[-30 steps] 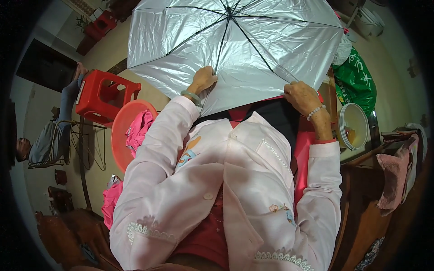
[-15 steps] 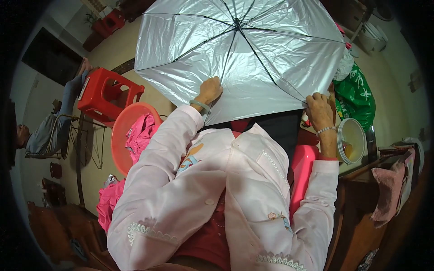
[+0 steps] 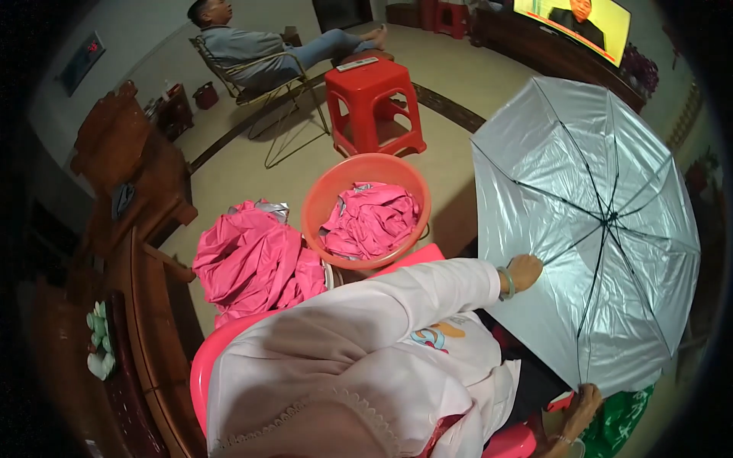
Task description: Assembling the metal frames and pink fabric components for umbrellas in a workshop setting.
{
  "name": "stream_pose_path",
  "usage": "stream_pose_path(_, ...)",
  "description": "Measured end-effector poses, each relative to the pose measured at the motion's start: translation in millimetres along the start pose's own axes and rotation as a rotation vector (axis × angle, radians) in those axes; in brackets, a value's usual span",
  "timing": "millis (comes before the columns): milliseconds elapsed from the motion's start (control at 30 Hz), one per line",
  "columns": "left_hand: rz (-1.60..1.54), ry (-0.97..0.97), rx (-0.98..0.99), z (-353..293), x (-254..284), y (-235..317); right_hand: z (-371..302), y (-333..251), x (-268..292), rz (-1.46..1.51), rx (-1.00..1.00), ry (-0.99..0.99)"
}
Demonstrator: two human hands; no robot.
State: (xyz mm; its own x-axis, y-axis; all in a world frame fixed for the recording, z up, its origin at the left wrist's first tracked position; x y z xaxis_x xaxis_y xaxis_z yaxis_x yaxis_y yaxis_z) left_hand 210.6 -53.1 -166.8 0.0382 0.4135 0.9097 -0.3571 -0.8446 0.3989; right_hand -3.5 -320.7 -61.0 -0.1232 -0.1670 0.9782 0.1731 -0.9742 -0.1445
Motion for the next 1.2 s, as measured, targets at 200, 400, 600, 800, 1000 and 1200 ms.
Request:
stream_pose_path(200,-0.084,0.034,0.066,-0.4,15.8,-11.1,7.6,4.7,8.0,0.019,-0.078,-0.013)
stream_pose_path(400,-0.232,-0.062,0.093,6.7,19.6,-22.0,2.0,7.4,14.7,0.082,-0.098,0.089)
stream_pose_path(600,-0.416,-0.220,0.161,0.5,14.8,-25.4,4.7,4.6,13.9,0.056,-0.057,0.071)
stream_pose_path(800,-0.636,-0.339,0.223,-8.6,9.3,-26.6,3.2,7.1,10.4,0.070,-0.094,0.027)
stream_pose_path(1000,-0.624,-0.143,0.240,0.2,0.6,-32.2,-4.6,29.4,5.4,0.050,-0.073,0.167)
stream_pose_path(1200,-0.574,-0.128,0.196,3.1,-30.8,-14.7,-28.8,68.2,3.9,0.167,-0.197,0.231)
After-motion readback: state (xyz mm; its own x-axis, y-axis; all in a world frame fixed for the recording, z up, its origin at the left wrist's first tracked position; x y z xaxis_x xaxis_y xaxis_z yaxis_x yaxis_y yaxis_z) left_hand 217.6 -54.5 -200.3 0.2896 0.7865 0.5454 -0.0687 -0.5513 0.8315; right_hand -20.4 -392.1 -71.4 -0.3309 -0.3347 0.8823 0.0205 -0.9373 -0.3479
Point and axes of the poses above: each hand's wrist, its own z-axis towards the middle knuckle, its own x-axis out of the back of the hand, y = z × x, the point moved 8 cm from there along z, towards the middle knuckle, and after that the axes turned 12 degrees about -y, right-handed, at the moved point
